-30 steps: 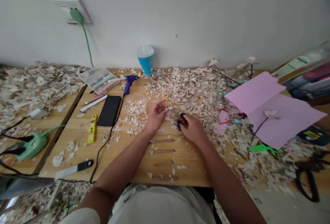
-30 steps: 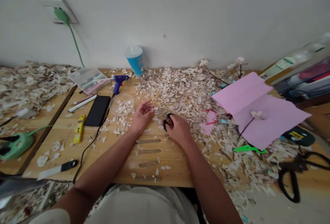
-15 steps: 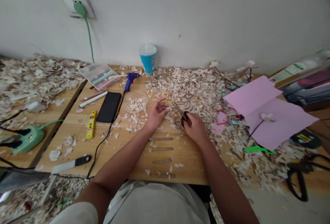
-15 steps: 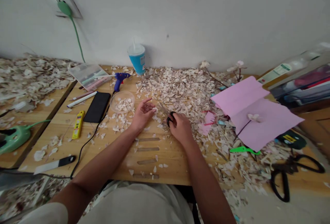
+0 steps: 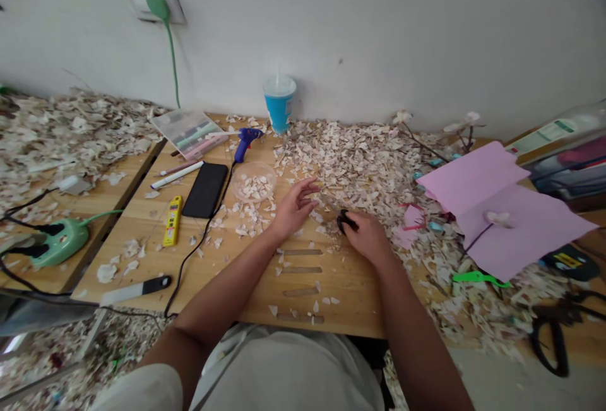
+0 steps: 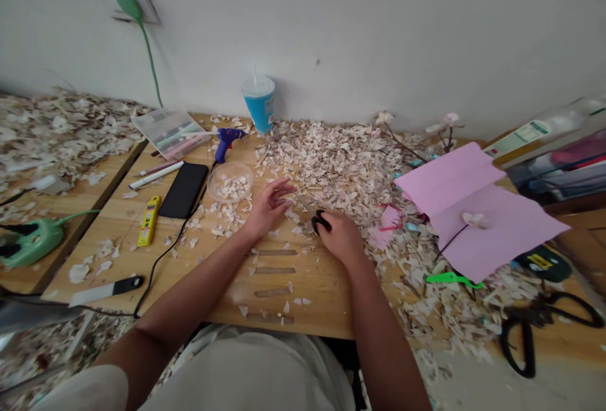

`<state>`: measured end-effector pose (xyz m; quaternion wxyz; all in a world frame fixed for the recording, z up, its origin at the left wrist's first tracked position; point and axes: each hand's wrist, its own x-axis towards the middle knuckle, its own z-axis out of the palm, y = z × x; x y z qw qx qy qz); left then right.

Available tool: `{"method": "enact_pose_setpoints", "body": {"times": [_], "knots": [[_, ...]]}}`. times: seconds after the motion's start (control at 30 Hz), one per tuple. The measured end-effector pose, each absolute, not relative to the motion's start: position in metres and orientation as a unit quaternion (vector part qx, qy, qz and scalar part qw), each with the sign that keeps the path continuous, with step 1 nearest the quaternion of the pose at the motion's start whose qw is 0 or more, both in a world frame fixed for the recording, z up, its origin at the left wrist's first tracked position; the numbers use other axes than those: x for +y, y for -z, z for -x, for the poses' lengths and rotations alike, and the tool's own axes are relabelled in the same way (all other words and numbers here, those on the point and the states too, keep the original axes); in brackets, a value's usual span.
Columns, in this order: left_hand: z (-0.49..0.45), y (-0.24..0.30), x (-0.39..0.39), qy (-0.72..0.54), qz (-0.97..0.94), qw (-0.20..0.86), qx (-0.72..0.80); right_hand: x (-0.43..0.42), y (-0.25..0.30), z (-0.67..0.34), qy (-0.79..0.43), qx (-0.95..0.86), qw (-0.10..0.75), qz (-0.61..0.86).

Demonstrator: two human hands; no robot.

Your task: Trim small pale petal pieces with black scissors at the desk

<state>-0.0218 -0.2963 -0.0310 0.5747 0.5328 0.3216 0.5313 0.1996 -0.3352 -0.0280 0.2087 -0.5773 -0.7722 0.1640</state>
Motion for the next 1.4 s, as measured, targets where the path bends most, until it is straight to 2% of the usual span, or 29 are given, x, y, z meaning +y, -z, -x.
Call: {"method": "enact_pose_setpoints", "body": {"times": [0.23, 0.4, 0.57, 0.83, 0.97, 1.1, 1.17, 1.4], "knots": [[0.021, 0.028, -0.293, -0.553, -0.445, 0.605, 0.361, -0.335, 0.032, -0.201, -0.160, -0.728, 0.306, 0.592], [0.019, 0.022, -0.297, -0.543, -0.370, 0.656, 0.372, -0.338, 0.023, -0.190, -0.141, -0.765, 0.272, 0.566], [0.019, 0.025, -0.297, -0.543, -0.349, 0.661, 0.383, -0.338, 0.025, -0.186, -0.130, -0.785, 0.230, 0.560], [0.019, 0.027, -0.296, -0.552, -0.343, 0.656, 0.383, -0.339, 0.028, -0.180, -0.120, -0.794, 0.224, 0.552], [0.018, 0.025, -0.297, -0.544, -0.338, 0.659, 0.394, -0.339, 0.031, -0.178, -0.143, -0.756, 0.283, 0.573], [0.015, 0.025, -0.301, -0.509, -0.394, 0.640, 0.419, -0.340, 0.031, -0.171, -0.270, -0.628, 0.410, 0.604], [0.012, 0.027, -0.303, -0.493, -0.429, 0.629, 0.421, -0.341, 0.031, -0.167, -0.318, -0.584, 0.448, 0.597], [0.006, 0.030, -0.305, -0.482, -0.452, 0.638, 0.395, -0.342, 0.031, -0.161, -0.345, -0.585, 0.455, 0.577]]}}
